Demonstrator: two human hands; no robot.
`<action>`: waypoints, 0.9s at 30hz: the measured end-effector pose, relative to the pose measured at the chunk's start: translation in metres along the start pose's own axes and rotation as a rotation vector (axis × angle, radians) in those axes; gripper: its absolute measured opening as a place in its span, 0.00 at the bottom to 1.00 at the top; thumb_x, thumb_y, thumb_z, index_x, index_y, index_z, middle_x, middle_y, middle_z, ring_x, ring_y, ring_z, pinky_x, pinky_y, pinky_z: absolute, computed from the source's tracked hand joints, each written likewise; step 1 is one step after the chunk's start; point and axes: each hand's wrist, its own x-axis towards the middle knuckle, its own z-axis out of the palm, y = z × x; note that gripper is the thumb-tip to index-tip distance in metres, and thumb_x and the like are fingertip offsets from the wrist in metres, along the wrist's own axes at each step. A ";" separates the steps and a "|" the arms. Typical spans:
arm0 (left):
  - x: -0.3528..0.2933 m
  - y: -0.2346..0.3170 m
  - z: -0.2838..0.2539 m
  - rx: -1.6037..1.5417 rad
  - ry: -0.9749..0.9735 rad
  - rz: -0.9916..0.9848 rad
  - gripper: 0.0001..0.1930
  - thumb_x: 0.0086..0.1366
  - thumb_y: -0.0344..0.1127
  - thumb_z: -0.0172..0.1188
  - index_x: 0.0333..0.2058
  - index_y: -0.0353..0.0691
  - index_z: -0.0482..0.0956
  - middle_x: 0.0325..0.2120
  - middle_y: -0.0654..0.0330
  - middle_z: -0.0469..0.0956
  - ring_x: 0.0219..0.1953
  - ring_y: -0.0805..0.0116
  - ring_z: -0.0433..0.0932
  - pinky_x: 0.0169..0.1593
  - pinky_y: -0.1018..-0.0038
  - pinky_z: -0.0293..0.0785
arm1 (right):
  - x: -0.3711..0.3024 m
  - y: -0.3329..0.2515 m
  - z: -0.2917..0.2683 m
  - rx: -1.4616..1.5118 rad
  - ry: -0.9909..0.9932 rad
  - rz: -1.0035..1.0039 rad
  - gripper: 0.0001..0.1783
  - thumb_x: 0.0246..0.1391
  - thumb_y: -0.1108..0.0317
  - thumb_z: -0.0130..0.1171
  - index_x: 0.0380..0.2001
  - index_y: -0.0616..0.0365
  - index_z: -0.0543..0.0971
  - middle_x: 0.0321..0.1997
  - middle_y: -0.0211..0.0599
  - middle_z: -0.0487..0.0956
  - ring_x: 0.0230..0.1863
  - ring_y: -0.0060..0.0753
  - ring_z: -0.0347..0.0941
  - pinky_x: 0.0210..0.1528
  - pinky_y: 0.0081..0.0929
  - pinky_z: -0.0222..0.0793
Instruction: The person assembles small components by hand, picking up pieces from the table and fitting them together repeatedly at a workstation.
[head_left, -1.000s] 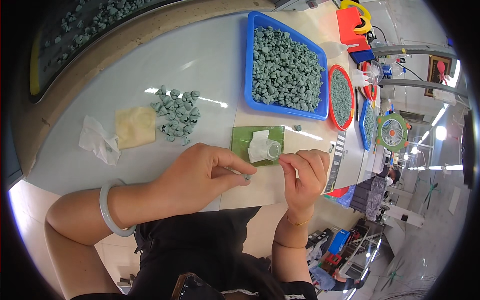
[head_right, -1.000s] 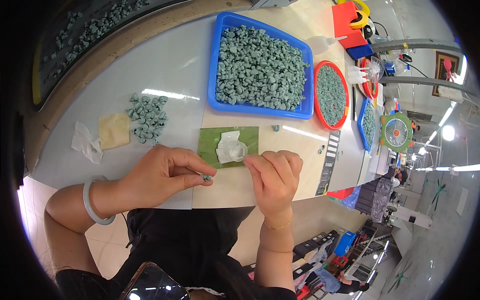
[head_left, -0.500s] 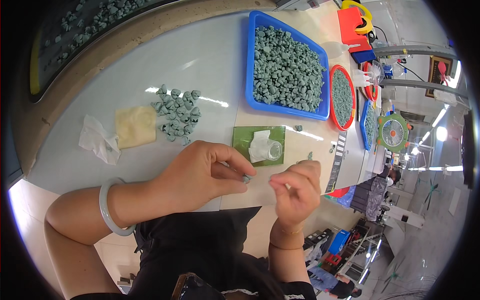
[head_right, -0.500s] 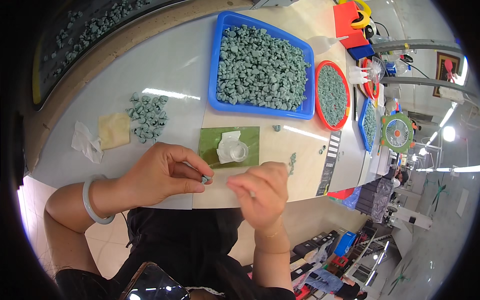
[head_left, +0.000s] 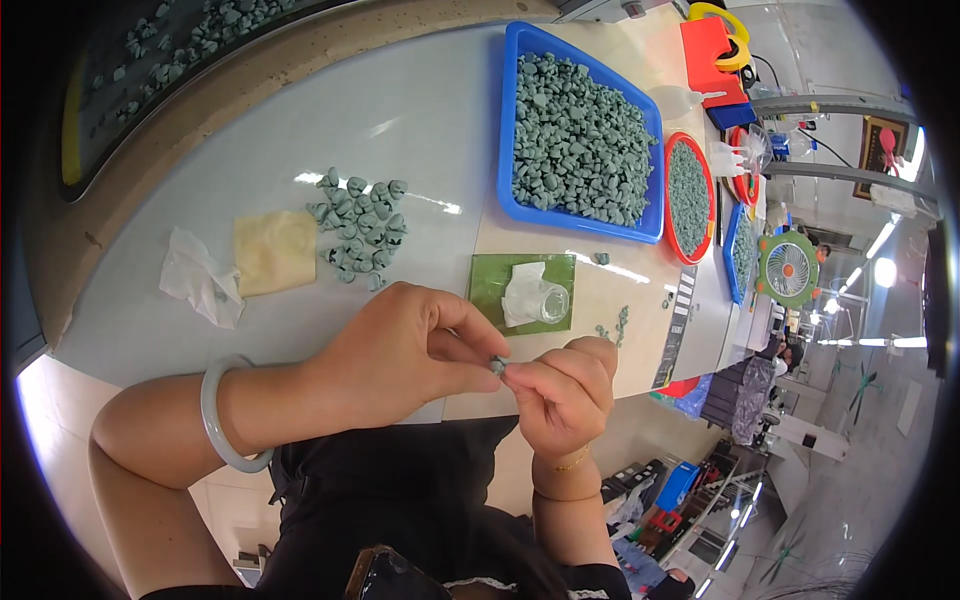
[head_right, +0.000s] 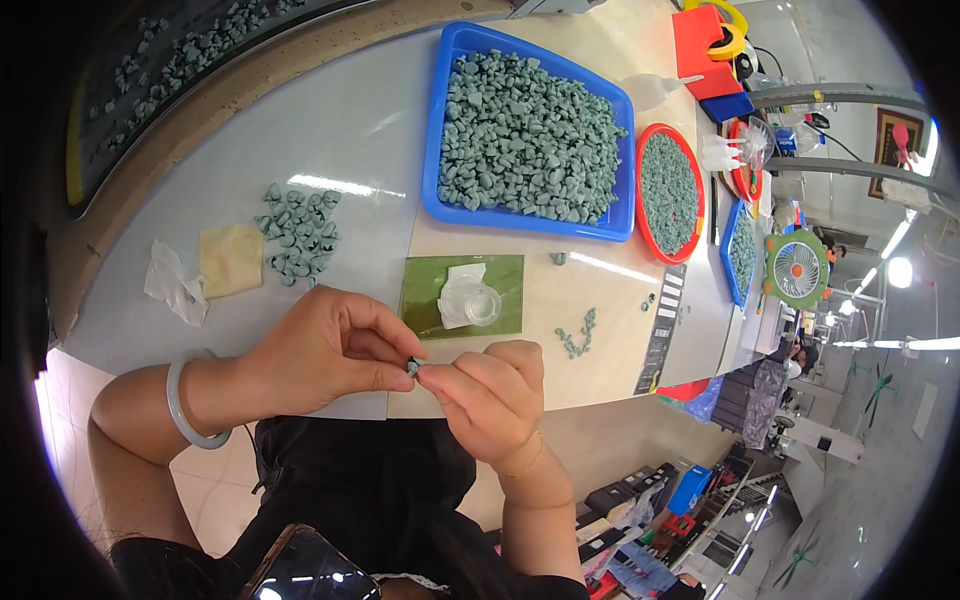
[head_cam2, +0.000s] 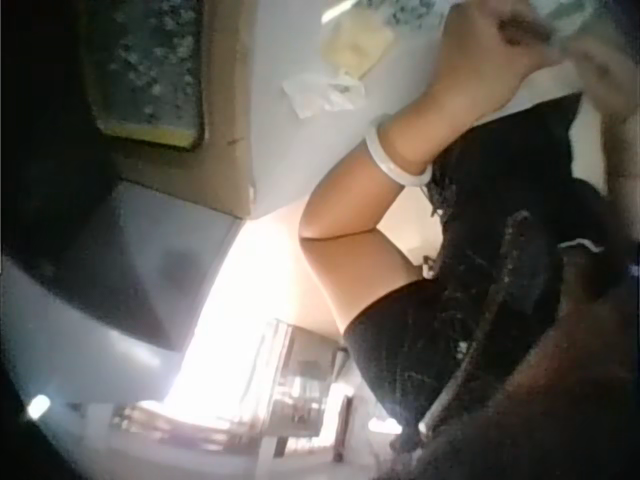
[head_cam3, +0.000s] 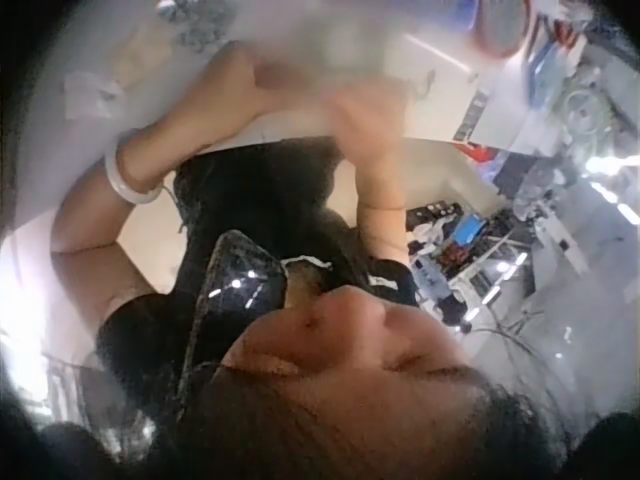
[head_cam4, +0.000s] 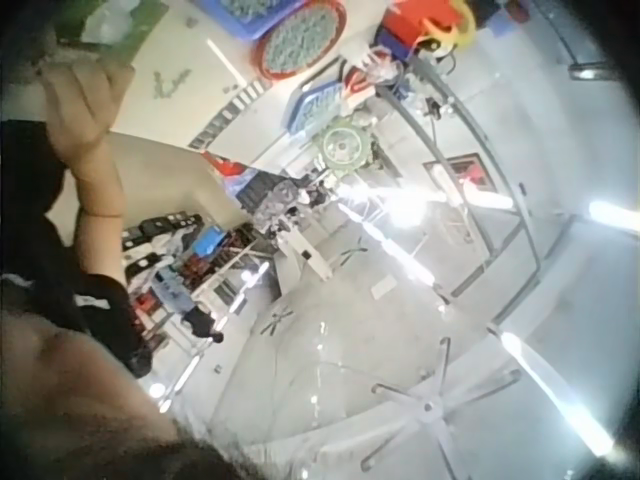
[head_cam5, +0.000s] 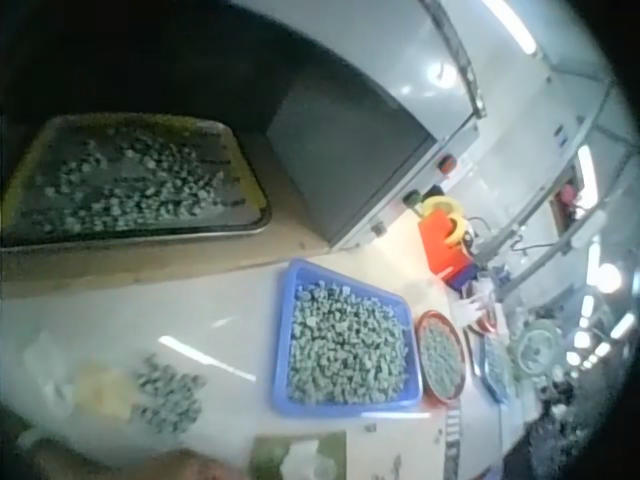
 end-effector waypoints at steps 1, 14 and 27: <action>0.000 0.000 0.000 0.000 0.001 -0.001 0.10 0.50 0.28 0.64 0.31 0.29 0.77 0.28 0.56 0.79 0.32 0.72 0.79 0.36 0.80 0.73 | -0.002 0.001 0.000 0.001 0.000 0.000 0.08 0.32 0.73 0.66 0.22 0.53 0.79 0.24 0.27 0.69 0.27 0.32 0.61 0.29 0.26 0.58; -0.002 -0.001 0.000 0.026 -0.038 0.026 0.10 0.50 0.29 0.64 0.30 0.30 0.76 0.28 0.53 0.79 0.33 0.69 0.79 0.37 0.79 0.74 | -0.011 0.008 0.003 0.048 0.048 -0.118 0.12 0.29 0.76 0.66 0.24 0.52 0.78 0.26 0.27 0.68 0.28 0.32 0.61 0.27 0.26 0.58; -0.004 0.006 0.004 0.118 -0.005 -0.018 0.09 0.50 0.22 0.63 0.31 0.29 0.76 0.26 0.58 0.78 0.31 0.76 0.77 0.39 0.81 0.75 | -0.011 0.015 0.003 0.084 -0.020 -0.213 0.12 0.31 0.79 0.63 0.25 0.54 0.77 0.28 0.27 0.69 0.27 0.31 0.62 0.25 0.26 0.59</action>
